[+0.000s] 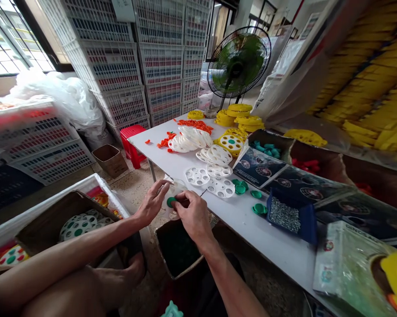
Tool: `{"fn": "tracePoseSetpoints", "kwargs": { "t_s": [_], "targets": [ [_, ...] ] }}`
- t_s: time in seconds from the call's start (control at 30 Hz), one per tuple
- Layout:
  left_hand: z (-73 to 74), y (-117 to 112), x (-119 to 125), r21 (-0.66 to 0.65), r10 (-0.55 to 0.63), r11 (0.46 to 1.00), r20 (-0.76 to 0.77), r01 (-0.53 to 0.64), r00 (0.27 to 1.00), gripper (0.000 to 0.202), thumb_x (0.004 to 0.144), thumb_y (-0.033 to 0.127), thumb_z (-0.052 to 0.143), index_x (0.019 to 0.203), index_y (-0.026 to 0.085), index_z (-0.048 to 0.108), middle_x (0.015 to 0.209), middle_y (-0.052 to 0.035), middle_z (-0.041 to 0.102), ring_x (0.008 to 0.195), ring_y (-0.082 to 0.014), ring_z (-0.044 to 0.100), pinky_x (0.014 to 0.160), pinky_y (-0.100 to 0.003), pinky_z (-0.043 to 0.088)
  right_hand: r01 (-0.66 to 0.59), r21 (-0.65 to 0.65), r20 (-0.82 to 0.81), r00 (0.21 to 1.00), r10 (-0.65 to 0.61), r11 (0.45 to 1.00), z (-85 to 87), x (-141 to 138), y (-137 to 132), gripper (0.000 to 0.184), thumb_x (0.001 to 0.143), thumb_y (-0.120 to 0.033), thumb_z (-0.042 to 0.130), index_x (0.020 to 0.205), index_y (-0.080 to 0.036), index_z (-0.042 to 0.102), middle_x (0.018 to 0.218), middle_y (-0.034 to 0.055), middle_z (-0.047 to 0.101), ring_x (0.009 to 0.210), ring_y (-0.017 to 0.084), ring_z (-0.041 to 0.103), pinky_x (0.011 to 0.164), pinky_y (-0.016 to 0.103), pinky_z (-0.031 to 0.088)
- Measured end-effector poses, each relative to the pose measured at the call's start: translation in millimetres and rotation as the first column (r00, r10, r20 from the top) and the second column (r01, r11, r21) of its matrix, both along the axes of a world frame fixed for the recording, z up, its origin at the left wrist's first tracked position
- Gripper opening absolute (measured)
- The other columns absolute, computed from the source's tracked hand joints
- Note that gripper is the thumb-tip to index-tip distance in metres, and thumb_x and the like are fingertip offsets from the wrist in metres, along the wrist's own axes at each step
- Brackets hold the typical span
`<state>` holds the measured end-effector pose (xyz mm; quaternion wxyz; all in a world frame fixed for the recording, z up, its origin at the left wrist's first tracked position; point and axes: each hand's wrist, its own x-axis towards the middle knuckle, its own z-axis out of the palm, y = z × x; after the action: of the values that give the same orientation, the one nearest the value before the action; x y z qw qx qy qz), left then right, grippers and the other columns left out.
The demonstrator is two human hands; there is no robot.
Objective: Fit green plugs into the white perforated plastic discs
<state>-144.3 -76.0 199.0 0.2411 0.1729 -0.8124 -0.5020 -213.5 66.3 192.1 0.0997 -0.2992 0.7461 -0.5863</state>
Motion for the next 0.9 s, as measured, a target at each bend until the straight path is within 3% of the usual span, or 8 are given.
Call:
{"fn": "tracePoseSetpoints", "kwargs": {
  "t_s": [0.13,0.23,0.3,0.43,0.63,0.9],
  "targets": [
    [2.5,1.0,1.1,0.006,-0.003,1.0,-0.028,0.003,1.0,0.03,0.097,0.048,0.048,0.094,0.023,0.065,0.095,-0.0039,0.065,0.096,-0.022,0.06,0.092,-0.035,0.047,0.086,0.027,-0.134,0.988,-0.082,0.996,-0.8,-0.8,1.8,0.026,0.08,-0.048,0.074,0.088,-0.024,0.068,0.089,0.0061,0.071,0.076,0.024,0.066,0.073,0.038,0.054],
    [6.3,3.0,2.5,0.03,-0.013,0.999,-0.046,0.015,0.999,0.03,0.097,0.047,0.049,0.094,0.022,0.066,0.096,-0.0045,0.066,0.096,-0.022,0.059,0.093,-0.034,0.046,0.226,0.011,-0.225,0.95,-0.218,0.974,-4.3,-2.6,4.4,0.049,0.072,-0.054,0.081,0.106,-0.024,0.063,0.105,0.0093,0.066,0.086,0.026,0.063,0.078,0.04,0.053],
    [8.5,4.5,3.2,0.055,-0.024,0.998,-0.046,0.026,0.999,0.03,0.096,0.047,0.05,0.094,0.022,0.067,0.096,-0.0046,0.066,0.096,-0.0223,0.059,0.092,-0.033,0.046,0.216,0.006,-0.218,0.953,-0.21,0.976,-7.3,-4.2,6.5,0.059,0.071,-0.056,0.082,0.114,-0.023,0.06,0.112,0.0105,0.062,0.09,0.026,0.061,0.081,0.041,0.053],
    [11.4,6.7,3.4,0.126,-0.049,0.991,-0.04,0.054,0.998,0.032,0.094,0.05,0.051,0.093,0.022,0.067,0.093,-0.0041,0.065,0.093,-0.0225,0.058,0.085,-0.031,0.046,0.119,0.039,-0.162,0.98,-0.111,0.992,-10.6,-6.5,8.5,0.048,0.076,-0.058,0.077,0.108,-0.024,0.062,0.109,0.0087,0.061,0.088,0.025,0.061,0.08,0.041,0.053],
    [14.9,5.5,1.6,0.187,-0.027,0.982,-0.061,0.038,0.998,0.032,0.094,0.05,0.053,0.093,0.021,0.065,0.085,-0.0008,0.06,0.082,-0.018,0.053,0.076,-0.027,0.044,0.118,-0.029,-0.233,0.965,-0.121,0.993,-10.0,-6.4,2.0,0.042,0.084,-0.056,0.071,0.11,-0.024,0.064,0.108,0.0103,0.061,0.099,0.028,0.059,0.088,0.044,0.052],
    [8.8,-4.1,0.5,0.27,-0.04,0.961,-0.044,0.05,0.998,0.038,0.091,0.057,0.056,0.094,0.02,0.066,0.08,0.0001,0.059,0.072,-0.0157,0.05,0.065,-0.025,0.041,0.125,-0.061,-0.346,0.928,-0.139,0.99,-11.0,-1.2,-3.7,0.036,0.088,-0.051,0.068,0.112,-0.024,0.066,0.113,0.0115,0.061,0.113,0.031,0.056,0.098,0.048,0.048]
  ]
}}
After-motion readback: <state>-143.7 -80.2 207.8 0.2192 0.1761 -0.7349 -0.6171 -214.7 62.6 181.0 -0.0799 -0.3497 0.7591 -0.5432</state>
